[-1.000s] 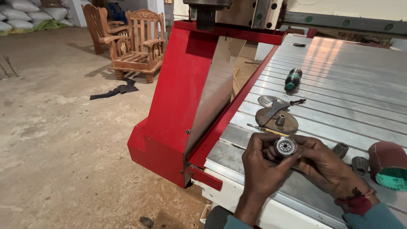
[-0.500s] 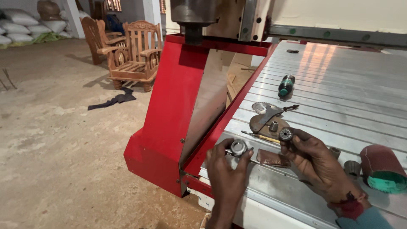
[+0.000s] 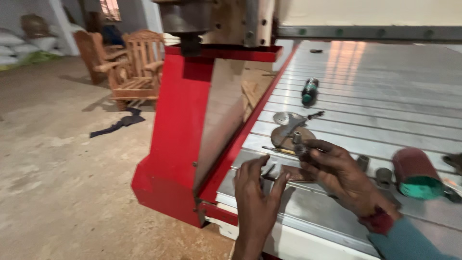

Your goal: The person removes a tool holder assembly from a large machine using a screwdriver, wipes the internal and external surfaces of the components with a cloth, and handles small metal nuts and a collet on a work surface.

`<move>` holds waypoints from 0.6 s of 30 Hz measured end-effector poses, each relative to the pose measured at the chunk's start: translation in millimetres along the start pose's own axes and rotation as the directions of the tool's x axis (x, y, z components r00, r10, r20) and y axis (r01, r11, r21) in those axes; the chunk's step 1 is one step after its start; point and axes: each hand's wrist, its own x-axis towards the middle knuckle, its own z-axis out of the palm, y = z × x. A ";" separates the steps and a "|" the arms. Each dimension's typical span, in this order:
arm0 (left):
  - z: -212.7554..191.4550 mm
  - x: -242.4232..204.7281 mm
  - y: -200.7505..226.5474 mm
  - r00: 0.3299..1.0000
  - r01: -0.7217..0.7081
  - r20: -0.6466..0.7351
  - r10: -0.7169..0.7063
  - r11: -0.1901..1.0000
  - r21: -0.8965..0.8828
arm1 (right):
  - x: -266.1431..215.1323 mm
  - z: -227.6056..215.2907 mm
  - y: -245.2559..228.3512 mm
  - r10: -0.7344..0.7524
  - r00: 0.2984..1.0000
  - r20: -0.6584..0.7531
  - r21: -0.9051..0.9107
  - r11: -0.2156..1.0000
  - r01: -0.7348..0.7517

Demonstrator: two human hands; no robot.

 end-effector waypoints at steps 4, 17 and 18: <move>33.5 21.9 11.1 0.972 0.197 0.179 -0.149 0.937 -0.290 | -4.7 3.7 0.3 -0.035 0.994 0.105 0.008 0.999 0.035; 72.4 11.4 -13.7 0.935 0.344 0.245 -0.255 0.492 -0.800 | -18.3 18.7 -22.2 -0.079 0.997 0.013 -0.297 0.952 0.080; 71.7 10.8 -14.4 0.913 0.397 0.291 -0.287 0.452 -0.799 | -25.2 12.5 -25.1 -0.131 0.991 -0.020 -0.488 0.866 0.105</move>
